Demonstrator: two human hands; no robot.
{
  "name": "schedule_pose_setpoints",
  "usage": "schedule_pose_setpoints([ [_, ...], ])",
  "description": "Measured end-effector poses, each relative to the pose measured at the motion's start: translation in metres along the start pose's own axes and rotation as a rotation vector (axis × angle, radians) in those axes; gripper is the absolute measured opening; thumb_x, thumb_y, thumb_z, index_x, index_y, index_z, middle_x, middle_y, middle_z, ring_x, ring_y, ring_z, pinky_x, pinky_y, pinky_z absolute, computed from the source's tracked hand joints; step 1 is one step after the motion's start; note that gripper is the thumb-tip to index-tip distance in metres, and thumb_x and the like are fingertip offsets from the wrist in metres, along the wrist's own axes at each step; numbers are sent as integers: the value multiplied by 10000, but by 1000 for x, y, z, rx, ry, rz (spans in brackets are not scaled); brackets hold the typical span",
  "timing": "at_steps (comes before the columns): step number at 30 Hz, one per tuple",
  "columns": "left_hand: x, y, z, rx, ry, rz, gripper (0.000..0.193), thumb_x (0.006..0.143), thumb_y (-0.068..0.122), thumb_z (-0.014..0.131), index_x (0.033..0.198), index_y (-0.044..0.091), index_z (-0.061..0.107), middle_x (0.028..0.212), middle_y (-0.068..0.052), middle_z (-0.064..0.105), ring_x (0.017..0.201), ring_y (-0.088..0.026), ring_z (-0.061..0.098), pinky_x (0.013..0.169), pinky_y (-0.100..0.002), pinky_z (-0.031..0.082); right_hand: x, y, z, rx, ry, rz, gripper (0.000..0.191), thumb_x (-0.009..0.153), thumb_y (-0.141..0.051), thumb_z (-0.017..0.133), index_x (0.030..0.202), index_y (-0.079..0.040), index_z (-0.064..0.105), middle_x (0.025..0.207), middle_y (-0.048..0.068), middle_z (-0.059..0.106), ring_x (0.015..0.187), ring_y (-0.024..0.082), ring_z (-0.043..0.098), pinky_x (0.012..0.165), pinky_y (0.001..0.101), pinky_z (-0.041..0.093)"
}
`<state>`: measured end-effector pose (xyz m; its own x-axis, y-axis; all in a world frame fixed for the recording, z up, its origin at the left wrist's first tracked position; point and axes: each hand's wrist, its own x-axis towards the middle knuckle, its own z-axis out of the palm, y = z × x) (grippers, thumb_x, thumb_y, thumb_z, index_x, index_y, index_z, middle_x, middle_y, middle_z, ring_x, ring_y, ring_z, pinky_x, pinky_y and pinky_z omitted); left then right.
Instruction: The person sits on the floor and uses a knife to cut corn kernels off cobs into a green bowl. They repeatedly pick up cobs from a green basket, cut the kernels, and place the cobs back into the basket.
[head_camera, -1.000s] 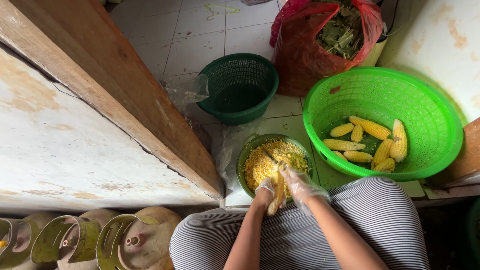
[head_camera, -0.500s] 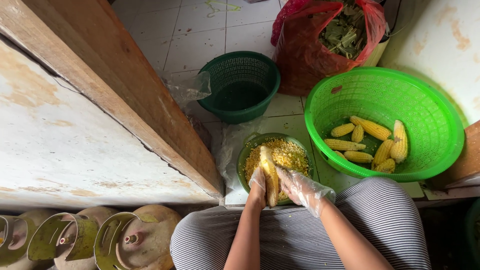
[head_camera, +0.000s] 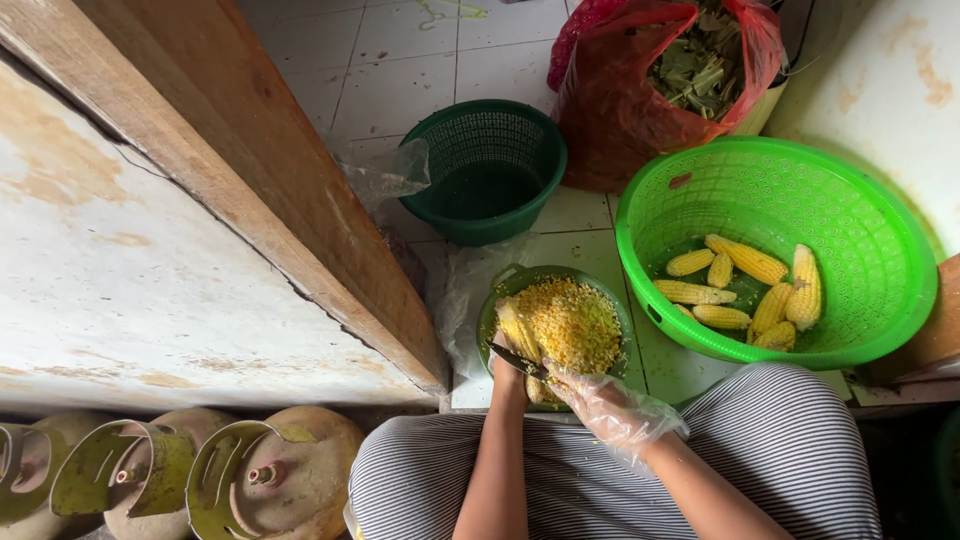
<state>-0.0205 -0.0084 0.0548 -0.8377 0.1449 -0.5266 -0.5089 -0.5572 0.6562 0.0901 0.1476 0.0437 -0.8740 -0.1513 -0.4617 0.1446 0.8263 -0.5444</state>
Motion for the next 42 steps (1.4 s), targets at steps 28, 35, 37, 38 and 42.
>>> schedule_pose_setpoints([
  [28, -4, -33, 2, 344, -182, -266, 540, 1020, 473, 313, 1070, 7, 580, 784, -220, 625, 578, -330, 610, 505, -448, 526, 29, -26, -35, -120, 76, 132, 498, 986, -61, 453, 1484, -66, 448, 1369, 122, 622, 1095, 173, 667, 961, 251, 569],
  [35, 1, -27, -1, 318, -212, -251, 584, 1057, 512, 288, 1159, 7, 561, 825, -207, 647, 591, -321, 634, 514, -460, 546, 34, -15, -25, -316, 366, -141, 580, 963, -29, 502, 1532, -100, 416, 1365, 92, 633, 768, 112, 637, 651, 219, 571],
  [37, 3, -30, -1, 418, -305, -206, 583, 1056, 484, 281, 1189, -4, 571, 826, -213, 658, 595, -323, 646, 515, -452, 564, 34, -16, -27, -180, 167, 70, 581, 995, -16, 498, 1559, -102, 388, 1336, 83, 660, 665, 91, 595, 557, 197, 539],
  [38, 4, -30, -1, 412, -308, -225, 600, 1061, 503, 279, 1197, -5, 568, 826, -210, 655, 593, -317, 645, 510, -446, 561, 33, -19, -29, -140, 211, 61, 622, 979, -4, 511, 1577, -103, 369, 1306, 88, 673, 658, 80, 582, 553, 187, 527],
  [42, 3, -30, -1, 439, -363, -256, 648, 1064, 558, 267, 1220, 3, 564, 818, -196, 646, 595, -294, 641, 499, -429, 549, 22, -33, -44, -56, 250, 116, 636, 941, 14, 431, 1534, -205, 361, 1584, 80, 368, 601, 126, 595, 552, 273, 597],
])
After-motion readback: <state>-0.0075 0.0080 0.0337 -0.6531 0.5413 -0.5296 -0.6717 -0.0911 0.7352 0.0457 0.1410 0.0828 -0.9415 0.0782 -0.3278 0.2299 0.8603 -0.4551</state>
